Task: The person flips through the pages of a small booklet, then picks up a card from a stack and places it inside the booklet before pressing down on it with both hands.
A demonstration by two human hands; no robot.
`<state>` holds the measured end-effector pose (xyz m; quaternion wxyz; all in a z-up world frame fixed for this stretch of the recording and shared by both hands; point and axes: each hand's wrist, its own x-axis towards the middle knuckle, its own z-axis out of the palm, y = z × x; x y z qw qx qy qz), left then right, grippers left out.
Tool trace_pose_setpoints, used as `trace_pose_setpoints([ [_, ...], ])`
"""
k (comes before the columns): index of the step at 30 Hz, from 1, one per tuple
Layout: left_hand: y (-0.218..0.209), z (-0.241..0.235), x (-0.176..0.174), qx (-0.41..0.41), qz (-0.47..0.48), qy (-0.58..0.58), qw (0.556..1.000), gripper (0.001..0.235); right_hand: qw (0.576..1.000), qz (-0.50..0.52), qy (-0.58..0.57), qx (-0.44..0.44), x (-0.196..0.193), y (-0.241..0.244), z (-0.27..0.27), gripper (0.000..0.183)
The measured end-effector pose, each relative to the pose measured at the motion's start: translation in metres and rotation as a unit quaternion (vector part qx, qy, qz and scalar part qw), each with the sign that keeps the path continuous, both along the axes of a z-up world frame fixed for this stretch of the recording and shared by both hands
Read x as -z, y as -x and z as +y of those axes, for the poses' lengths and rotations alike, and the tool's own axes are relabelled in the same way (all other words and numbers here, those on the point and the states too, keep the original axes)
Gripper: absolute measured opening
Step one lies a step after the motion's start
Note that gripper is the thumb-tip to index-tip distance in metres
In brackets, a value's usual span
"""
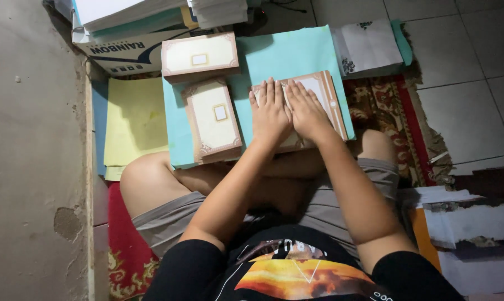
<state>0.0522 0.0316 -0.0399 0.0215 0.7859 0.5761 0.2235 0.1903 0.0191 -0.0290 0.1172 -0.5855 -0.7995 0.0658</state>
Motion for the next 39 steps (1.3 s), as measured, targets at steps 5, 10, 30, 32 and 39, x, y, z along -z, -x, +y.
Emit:
trace_pose_setpoints([
  [5,0.0,0.004,0.007,-0.014,-0.004,-0.013,1.0,0.071,0.999,-0.014,-0.037,-0.026,-0.006,0.002,-0.005,0.062],
  [10,0.002,0.002,0.007,-0.016,-0.027,-0.028,0.999,0.072,0.999,-0.01,-0.037,0.001,-0.006,0.007,-0.072,0.069],
  [30,0.002,0.004,0.01,-0.034,-0.028,-0.046,0.998,0.07,0.999,-0.021,-0.017,-0.016,0.004,0.0,0.01,0.07],
  [32,0.002,0.005,0.013,-0.032,-0.029,-0.047,0.998,0.069,1.0,-0.021,-0.02,-0.007,0.0,0.0,-0.017,0.07],
  [39,0.005,-0.013,-0.026,0.007,0.018,0.009,1.0,0.07,0.999,-0.018,-0.039,0.002,-0.002,-0.006,-0.104,0.068],
])
